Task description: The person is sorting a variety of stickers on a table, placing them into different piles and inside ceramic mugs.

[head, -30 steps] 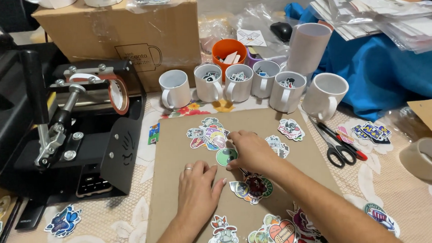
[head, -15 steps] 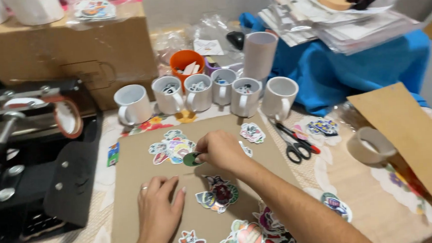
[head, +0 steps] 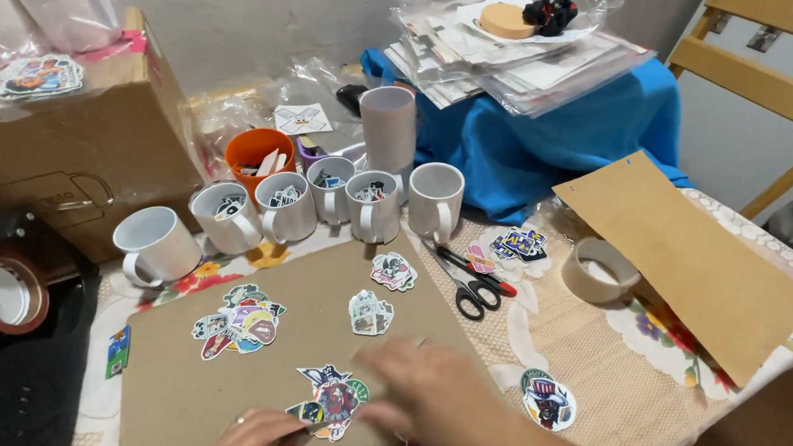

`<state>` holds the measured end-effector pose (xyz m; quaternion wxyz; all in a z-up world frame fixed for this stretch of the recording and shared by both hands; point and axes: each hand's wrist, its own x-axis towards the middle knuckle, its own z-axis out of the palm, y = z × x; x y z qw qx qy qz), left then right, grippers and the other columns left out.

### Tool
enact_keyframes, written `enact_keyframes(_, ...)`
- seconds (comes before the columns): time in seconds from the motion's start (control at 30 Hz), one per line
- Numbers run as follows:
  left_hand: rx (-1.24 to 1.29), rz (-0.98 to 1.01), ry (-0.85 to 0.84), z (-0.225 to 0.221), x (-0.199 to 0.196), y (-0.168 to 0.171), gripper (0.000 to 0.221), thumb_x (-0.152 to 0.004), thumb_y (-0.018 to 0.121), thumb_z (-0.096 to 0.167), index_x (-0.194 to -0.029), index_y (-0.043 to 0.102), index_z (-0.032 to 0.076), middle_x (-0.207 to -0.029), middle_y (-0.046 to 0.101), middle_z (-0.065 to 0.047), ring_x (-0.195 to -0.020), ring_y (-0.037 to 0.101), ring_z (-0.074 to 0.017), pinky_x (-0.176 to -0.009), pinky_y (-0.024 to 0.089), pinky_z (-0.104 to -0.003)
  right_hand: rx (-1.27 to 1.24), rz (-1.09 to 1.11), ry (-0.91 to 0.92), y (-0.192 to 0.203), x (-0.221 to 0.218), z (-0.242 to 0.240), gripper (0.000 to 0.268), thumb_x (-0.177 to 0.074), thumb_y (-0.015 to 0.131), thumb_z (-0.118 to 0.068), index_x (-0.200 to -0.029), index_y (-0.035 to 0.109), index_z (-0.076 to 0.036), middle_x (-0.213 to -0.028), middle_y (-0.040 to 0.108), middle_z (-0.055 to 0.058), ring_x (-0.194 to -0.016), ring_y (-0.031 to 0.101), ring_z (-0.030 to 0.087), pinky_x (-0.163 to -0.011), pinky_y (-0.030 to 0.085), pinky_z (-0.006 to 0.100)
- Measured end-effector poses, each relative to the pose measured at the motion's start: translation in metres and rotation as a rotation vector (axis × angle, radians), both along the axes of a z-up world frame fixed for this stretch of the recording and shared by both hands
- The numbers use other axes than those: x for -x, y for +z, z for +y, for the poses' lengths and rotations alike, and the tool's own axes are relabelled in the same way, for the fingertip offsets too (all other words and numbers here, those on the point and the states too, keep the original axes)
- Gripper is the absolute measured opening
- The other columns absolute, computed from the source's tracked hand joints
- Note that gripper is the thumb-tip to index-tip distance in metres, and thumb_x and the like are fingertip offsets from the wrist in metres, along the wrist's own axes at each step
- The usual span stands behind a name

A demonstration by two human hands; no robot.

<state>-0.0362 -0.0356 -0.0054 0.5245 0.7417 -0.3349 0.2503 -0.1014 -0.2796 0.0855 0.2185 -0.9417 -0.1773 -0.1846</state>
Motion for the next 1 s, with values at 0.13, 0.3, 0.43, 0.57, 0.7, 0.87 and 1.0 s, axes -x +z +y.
enact_keyframes(0.13, 0.075, 0.347, 0.030, 0.011, -0.011, -0.002, 0.019, -0.074, 0.069, -0.003, -0.083, 0.084, 0.004, -0.081, 0.084, -0.007, -0.072, 0.078, -0.0141, -0.071, 0.059, -0.021, 0.190, -0.157, -0.663, -0.001, -0.042, -0.150, 0.057, -0.081, 0.075, -0.044, -0.126, 0.058, -0.015, -0.129, 0.064, 0.011, -0.088, 0.067, 0.038, -0.068, 0.053, 0.051)
enact_keyframes(0.3, -0.364, 0.774, -0.126, -0.059, -0.031, 0.058, 0.032, -0.090, 0.058, 0.022, -0.107, 0.085, 0.018, -0.099, 0.086, 0.004, -0.088, 0.075, -0.0102, -0.077, 0.055, -0.025, 0.707, 0.022, -1.277, -0.047, -0.071, -0.311, 0.051, -0.083, 0.069, -0.053, -0.108, 0.067, -0.008, -0.096, 0.070, 0.007, -0.085, 0.071, 0.029, -0.058, 0.058, 0.040)
enact_keyframes(0.43, -0.344, 0.636, -0.328, -0.182, -0.063, 0.082, 0.020, -0.090, 0.064, 0.018, -0.099, 0.081, 0.015, -0.073, 0.075, 0.004, -0.067, 0.066, -0.0078, -0.069, 0.052, -0.025, 0.663, 0.095, -1.258, -0.045, -0.070, -0.319, 0.022, -0.089, 0.057, -0.023, -0.071, 0.068, -0.018, -0.069, 0.067, 0.003, -0.063, 0.068, 0.028, -0.048, 0.050, 0.037)
enact_keyframes(0.57, -0.124, 0.720, -0.447, -0.313, -0.109, 0.068, 0.017, -0.088, 0.068, 0.004, -0.102, 0.074, -0.003, -0.067, 0.071, -0.014, -0.053, 0.067, -0.0191, -0.050, 0.057, -0.032, 0.516, 0.192, -1.099, -0.031, -0.067, -0.314, 0.047, -0.081, 0.068, -0.055, -0.083, 0.071, -0.008, -0.077, 0.072, 0.016, -0.082, 0.075, 0.038, -0.072, 0.059, 0.049)
enact_keyframes(0.7, -0.105, 0.736, -0.366, -0.407, -0.134, 0.047, 0.010, -0.083, 0.069, 0.008, -0.089, 0.076, 0.003, -0.054, 0.066, -0.007, -0.042, 0.065, -0.0163, -0.042, 0.054, -0.032, 0.619, -0.110, -1.055, -0.050, -0.074, -0.348, 0.022, -0.083, 0.060, -0.025, -0.067, 0.070, -0.014, -0.056, 0.060, 0.007, -0.060, 0.070, 0.032, -0.055, 0.056, 0.040)
enact_keyframes(0.87, -0.242, 0.909, -0.326, -0.460, -0.136, 0.068, 0.015, -0.092, 0.068, 0.012, -0.078, 0.066, 0.008, -0.062, 0.068, -0.007, -0.049, 0.065, -0.0188, -0.051, 0.054, -0.034, 0.628, -0.177, -1.221, 0.030, -0.013, -0.365, 0.024, -0.103, 0.059, -0.035, -0.096, 0.080, -0.026, -0.072, 0.070, -0.001, -0.063, 0.065, 0.019, -0.056, 0.049, 0.033)
enact_keyframes(1.0, -0.195, 1.020, -0.357, -0.505, -0.132, 0.068, 0.017, -0.092, 0.072, 0.008, -0.077, 0.065, 0.008, -0.057, 0.065, -0.008, -0.044, 0.062, -0.0159, -0.052, 0.056, -0.030, 0.579, -0.396, -1.160, 0.046, 0.034, -0.384, 0.027, -0.122, 0.073, -0.023, -0.095, 0.074, -0.019, -0.071, 0.060, -0.004, -0.069, 0.059, 0.015, -0.066, 0.045, 0.027)
